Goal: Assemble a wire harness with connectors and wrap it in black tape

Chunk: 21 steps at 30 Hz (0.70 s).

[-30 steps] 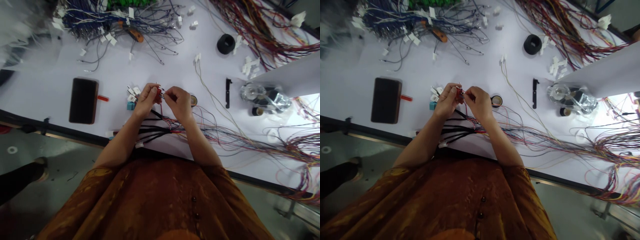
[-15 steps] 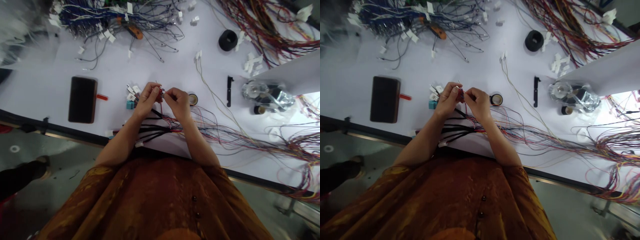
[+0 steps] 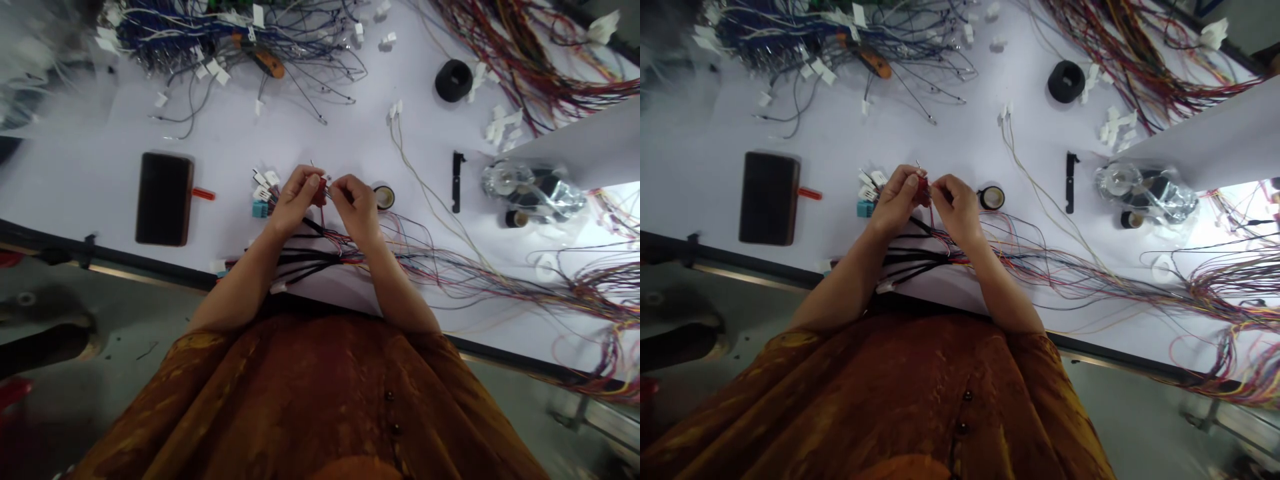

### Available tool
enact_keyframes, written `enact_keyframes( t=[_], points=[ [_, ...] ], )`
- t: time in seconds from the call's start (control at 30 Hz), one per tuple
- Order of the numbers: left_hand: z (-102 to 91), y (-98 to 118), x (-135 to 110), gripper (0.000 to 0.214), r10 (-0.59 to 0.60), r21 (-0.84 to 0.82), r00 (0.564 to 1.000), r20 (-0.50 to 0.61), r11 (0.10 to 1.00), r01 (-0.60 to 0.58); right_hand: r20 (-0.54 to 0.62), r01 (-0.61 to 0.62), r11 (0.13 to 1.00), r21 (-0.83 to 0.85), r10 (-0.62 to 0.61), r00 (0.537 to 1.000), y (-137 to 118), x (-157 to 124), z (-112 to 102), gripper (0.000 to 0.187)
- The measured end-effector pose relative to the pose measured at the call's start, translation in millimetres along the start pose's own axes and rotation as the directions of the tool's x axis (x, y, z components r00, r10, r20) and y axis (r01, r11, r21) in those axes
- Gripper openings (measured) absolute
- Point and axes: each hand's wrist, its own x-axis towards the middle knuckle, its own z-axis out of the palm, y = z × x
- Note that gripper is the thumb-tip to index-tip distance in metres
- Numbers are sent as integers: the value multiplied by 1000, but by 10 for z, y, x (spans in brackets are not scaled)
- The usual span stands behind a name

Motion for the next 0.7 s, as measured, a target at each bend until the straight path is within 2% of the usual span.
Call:
enact_keyframes(
  t=[0.13, 0.27, 0.43, 0.57, 0.7],
  points=[
    [-14, 14, 12, 33, -51, -61, 997, -63, 997, 47, -126, 96, 993, -74, -105, 986, -128, -10, -157, 22],
    [-35, 27, 14, 27, -56, -103, 996, -65, 993, 50, -29, 166, 984, -59, -168, 985, -179, -36, -212, 20],
    [-69, -4, 35, 35, -47, -119, 997, -66, 992, 39, 119, 236, 971, -29, -231, 966, -46, -75, -113, 15],
    [-75, -18, 40, 33, -44, -166, 997, -58, 986, 34, 139, 217, 970, -110, -201, 970, -19, -83, -39, 7],
    [-70, 0, 36, 27, -67, -128, 996, -52, 990, 60, 92, 202, 973, -109, -193, 977, -63, -63, -14, 15]
  ],
)
